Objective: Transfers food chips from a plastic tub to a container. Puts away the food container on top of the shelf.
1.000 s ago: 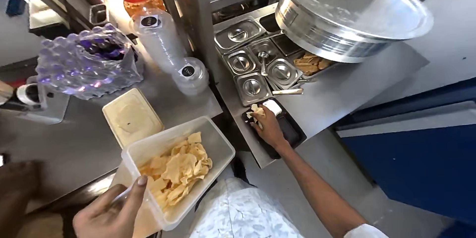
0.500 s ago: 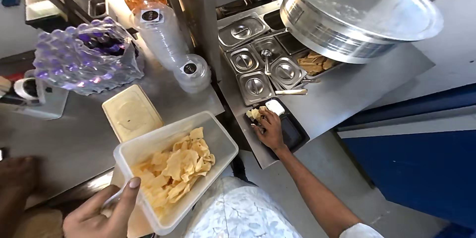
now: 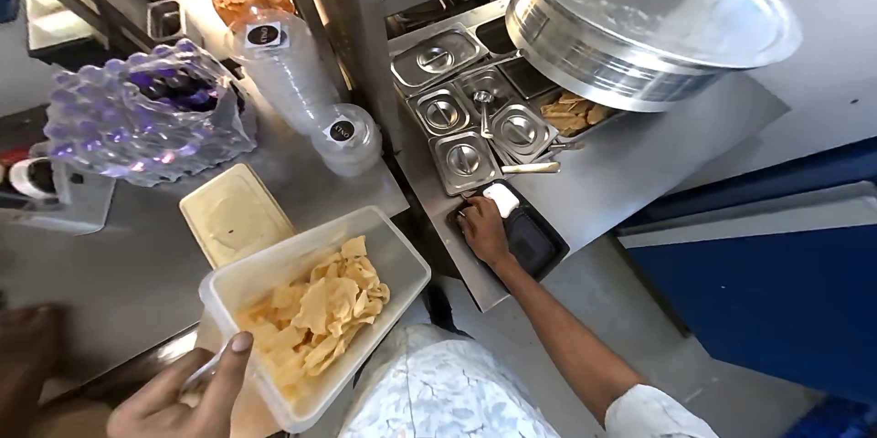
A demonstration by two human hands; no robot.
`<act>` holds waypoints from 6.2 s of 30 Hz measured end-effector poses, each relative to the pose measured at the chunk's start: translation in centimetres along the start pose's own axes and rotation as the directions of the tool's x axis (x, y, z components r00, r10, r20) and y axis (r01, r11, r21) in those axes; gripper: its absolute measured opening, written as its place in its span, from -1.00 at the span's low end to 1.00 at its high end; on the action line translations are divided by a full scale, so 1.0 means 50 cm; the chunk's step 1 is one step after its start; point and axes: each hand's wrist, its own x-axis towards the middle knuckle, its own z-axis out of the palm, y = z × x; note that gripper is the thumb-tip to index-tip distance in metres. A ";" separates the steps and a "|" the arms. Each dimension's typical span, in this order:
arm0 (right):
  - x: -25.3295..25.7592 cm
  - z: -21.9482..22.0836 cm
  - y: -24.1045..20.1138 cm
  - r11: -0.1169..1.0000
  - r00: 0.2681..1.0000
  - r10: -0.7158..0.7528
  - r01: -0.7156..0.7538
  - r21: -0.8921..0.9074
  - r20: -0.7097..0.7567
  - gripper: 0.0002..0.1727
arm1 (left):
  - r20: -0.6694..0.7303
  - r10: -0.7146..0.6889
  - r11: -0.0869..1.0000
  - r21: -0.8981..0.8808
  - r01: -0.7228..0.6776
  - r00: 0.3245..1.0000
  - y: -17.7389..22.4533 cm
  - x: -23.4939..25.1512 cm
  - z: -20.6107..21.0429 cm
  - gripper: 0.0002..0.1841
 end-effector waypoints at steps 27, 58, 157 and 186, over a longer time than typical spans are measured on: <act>-0.002 -0.065 -0.062 0.999 0.993 -0.025 0.019 0.051 0.117 -0.33 | -0.106 0.022 0.996 -0.082 -0.030 0.994 -0.006 -0.021 0.010 -0.58; -0.049 -0.079 -0.033 0.978 0.976 0.208 -0.207 0.032 -0.069 -0.49 | -0.039 0.063 0.997 -0.032 -0.064 0.997 -0.031 -0.055 -0.026 -0.51; -0.126 -0.108 -0.059 0.983 0.987 0.050 -0.022 -0.182 0.152 -0.81 | -0.173 -0.114 0.993 -0.007 0.115 0.978 -0.167 -0.168 -0.176 -0.54; 0.214 0.175 -0.580 0.886 0.927 -0.100 -0.082 0.456 0.360 -0.50 | -0.378 -0.147 0.935 -0.355 0.004 0.914 -0.186 -0.265 -0.311 -0.72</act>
